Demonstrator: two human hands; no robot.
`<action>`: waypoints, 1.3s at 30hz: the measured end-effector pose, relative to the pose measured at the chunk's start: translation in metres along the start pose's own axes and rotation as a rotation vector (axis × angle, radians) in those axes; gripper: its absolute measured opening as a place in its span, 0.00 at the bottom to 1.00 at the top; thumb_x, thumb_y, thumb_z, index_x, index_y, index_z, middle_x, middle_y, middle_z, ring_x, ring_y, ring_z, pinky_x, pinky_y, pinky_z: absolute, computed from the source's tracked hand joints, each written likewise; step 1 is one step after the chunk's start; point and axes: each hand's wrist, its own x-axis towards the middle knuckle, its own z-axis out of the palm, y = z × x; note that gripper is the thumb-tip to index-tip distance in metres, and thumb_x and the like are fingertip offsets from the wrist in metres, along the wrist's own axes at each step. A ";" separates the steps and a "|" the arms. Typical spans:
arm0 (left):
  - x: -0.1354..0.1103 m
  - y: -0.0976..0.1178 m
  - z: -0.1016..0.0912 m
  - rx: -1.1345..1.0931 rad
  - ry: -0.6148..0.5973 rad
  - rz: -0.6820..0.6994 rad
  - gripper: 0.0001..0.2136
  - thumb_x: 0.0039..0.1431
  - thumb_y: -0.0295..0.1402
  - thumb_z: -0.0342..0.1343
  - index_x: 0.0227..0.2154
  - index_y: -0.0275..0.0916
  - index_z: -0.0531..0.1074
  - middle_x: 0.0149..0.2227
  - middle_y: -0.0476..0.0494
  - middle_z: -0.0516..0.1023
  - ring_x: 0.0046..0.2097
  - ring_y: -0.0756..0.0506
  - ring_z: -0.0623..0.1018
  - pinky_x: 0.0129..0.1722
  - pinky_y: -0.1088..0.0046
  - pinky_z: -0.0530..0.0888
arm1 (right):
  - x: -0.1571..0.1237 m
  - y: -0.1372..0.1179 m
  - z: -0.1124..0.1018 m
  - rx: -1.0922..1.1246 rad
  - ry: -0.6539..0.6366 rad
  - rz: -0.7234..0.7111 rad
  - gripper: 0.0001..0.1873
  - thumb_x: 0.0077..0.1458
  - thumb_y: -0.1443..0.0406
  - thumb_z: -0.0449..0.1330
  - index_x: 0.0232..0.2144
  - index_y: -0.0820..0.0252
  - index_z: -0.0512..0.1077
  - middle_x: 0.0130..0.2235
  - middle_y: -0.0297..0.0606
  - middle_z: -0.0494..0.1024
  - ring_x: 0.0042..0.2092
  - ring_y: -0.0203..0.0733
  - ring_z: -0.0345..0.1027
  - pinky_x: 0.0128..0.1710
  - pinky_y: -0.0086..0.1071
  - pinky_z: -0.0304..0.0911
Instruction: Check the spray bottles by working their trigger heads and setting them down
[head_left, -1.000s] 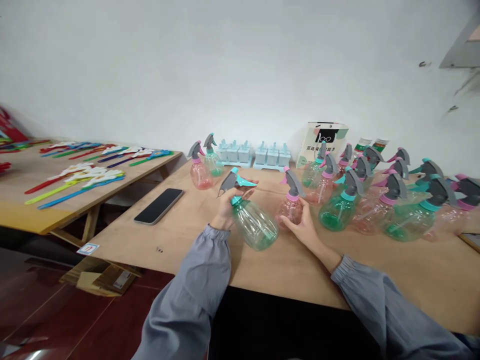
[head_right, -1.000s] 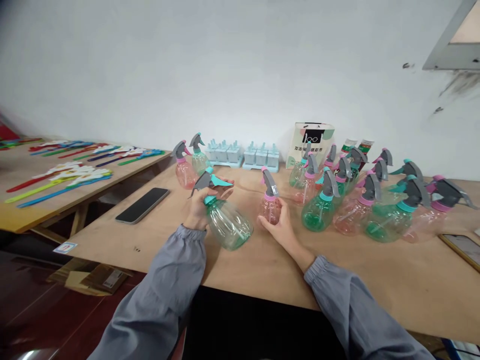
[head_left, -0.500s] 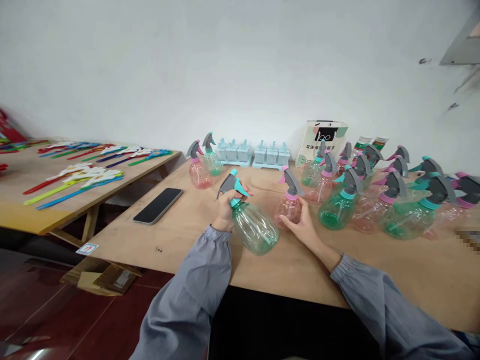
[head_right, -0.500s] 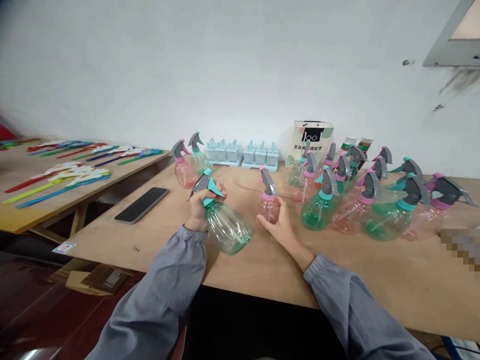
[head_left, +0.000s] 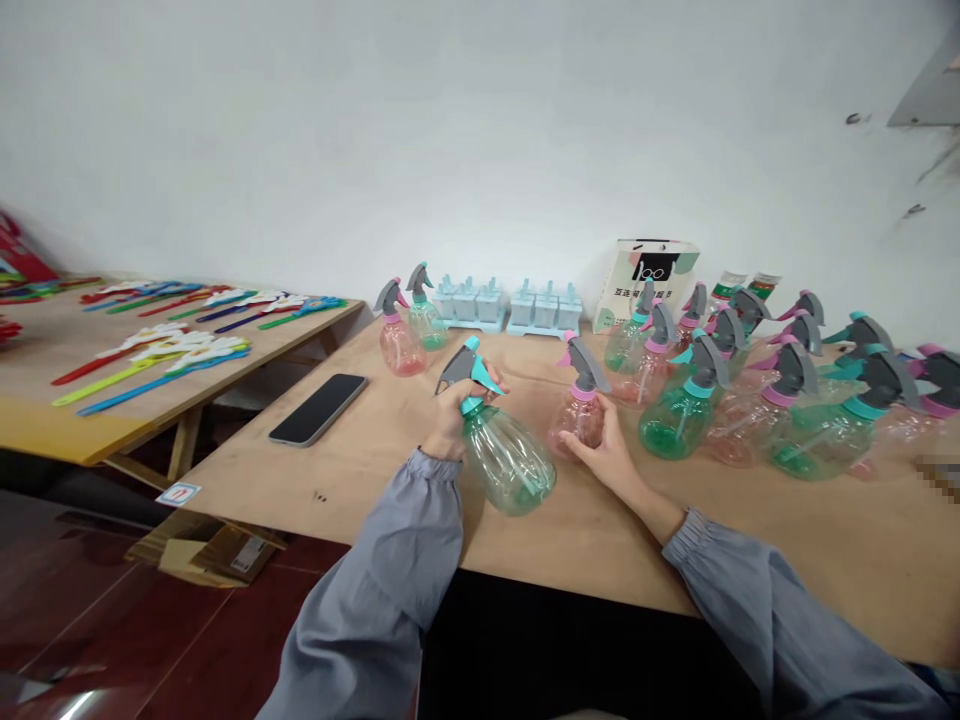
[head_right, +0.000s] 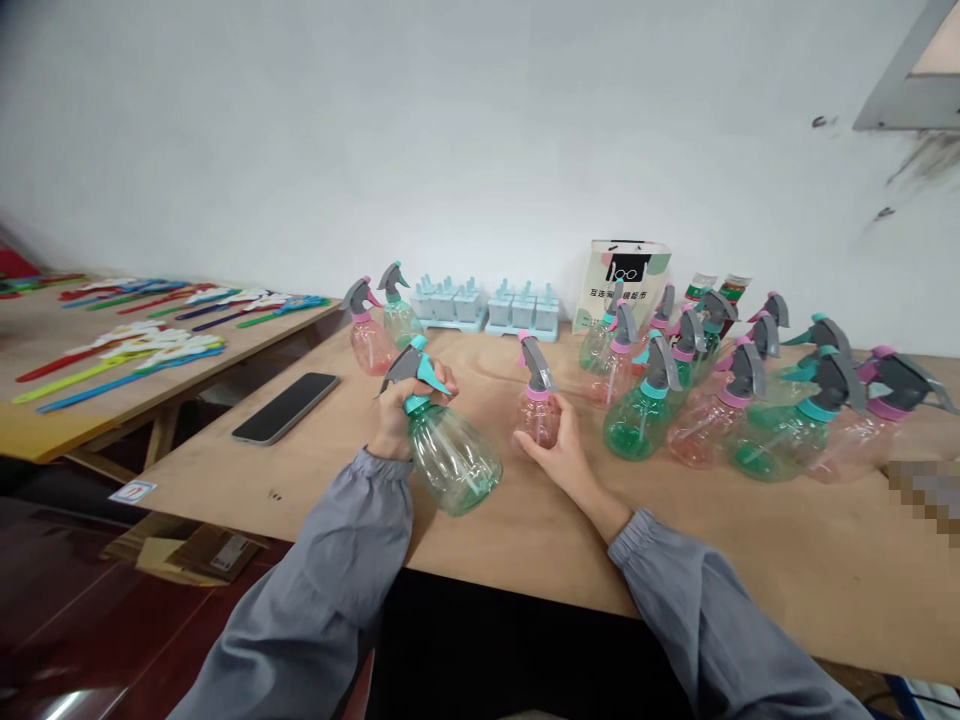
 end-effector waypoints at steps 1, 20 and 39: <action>-0.001 0.001 0.001 0.005 -0.005 -0.006 0.08 0.34 0.33 0.55 0.24 0.40 0.70 0.35 0.41 0.80 0.48 0.36 0.80 0.47 0.58 0.77 | 0.000 0.000 0.000 0.003 -0.004 0.003 0.42 0.49 0.48 0.67 0.60 0.55 0.56 0.61 0.49 0.66 0.64 0.56 0.62 0.66 0.55 0.57; 0.007 0.020 -0.039 0.509 0.344 0.407 0.06 0.48 0.34 0.60 0.31 0.44 0.75 0.33 0.48 0.78 0.46 0.43 0.78 0.50 0.66 0.73 | -0.001 0.001 0.001 0.003 -0.002 -0.006 0.42 0.50 0.49 0.67 0.61 0.54 0.56 0.61 0.49 0.67 0.63 0.56 0.63 0.66 0.56 0.57; 0.007 0.056 -0.186 1.038 0.739 0.322 0.16 0.45 0.41 0.64 0.36 0.35 0.76 0.35 0.44 0.79 0.40 0.44 0.78 0.48 0.66 0.73 | -0.002 -0.002 -0.002 0.002 -0.030 0.023 0.43 0.48 0.50 0.68 0.61 0.55 0.56 0.61 0.51 0.66 0.64 0.58 0.61 0.65 0.57 0.56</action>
